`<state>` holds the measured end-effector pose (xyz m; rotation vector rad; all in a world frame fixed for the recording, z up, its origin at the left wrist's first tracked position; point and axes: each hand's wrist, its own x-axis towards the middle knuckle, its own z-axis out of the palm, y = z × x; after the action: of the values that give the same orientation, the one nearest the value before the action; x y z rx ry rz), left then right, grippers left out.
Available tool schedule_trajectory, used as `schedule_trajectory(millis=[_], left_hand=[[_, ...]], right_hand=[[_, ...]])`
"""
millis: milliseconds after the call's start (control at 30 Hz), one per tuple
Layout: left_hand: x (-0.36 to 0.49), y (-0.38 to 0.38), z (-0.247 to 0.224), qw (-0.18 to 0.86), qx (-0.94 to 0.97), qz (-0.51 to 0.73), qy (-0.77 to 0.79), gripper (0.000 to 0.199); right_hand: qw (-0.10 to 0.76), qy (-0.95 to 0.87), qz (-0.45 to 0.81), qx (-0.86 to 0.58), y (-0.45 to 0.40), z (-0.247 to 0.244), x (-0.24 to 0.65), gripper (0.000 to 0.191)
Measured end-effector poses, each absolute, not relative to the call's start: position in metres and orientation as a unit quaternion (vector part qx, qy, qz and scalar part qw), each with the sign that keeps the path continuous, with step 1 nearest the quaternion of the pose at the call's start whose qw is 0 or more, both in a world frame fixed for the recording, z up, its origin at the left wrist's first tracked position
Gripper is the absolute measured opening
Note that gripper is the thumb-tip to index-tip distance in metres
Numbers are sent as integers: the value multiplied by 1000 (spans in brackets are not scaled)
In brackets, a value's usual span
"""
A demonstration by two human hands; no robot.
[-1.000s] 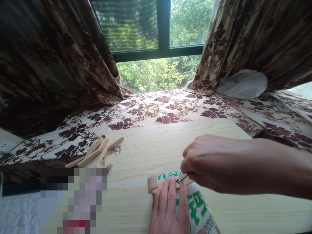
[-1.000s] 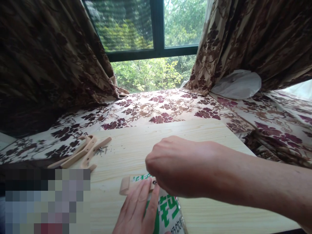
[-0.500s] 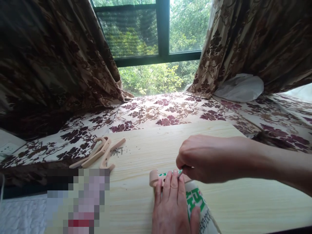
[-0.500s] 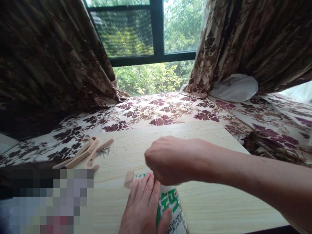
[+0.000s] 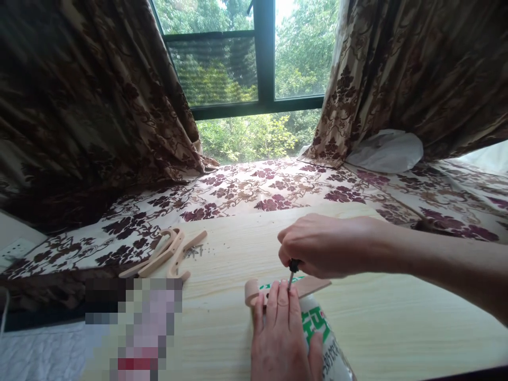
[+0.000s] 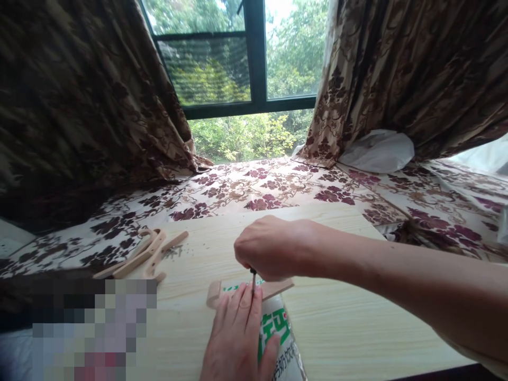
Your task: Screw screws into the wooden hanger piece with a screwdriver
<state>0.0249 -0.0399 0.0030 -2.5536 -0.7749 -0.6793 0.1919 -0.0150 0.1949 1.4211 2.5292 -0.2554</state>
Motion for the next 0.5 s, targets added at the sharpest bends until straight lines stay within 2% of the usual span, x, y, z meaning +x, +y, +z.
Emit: schedule_trajectory(millis=[233, 500], left_hand=[[27, -42, 3, 175, -911, -241, -286, 62], [24, -42, 6, 169, -911, -249, -282, 61]], right_hand=[[137, 868, -69, 472, -16, 193, 183, 14], [179, 865, -54, 466, -16, 203, 172, 16]])
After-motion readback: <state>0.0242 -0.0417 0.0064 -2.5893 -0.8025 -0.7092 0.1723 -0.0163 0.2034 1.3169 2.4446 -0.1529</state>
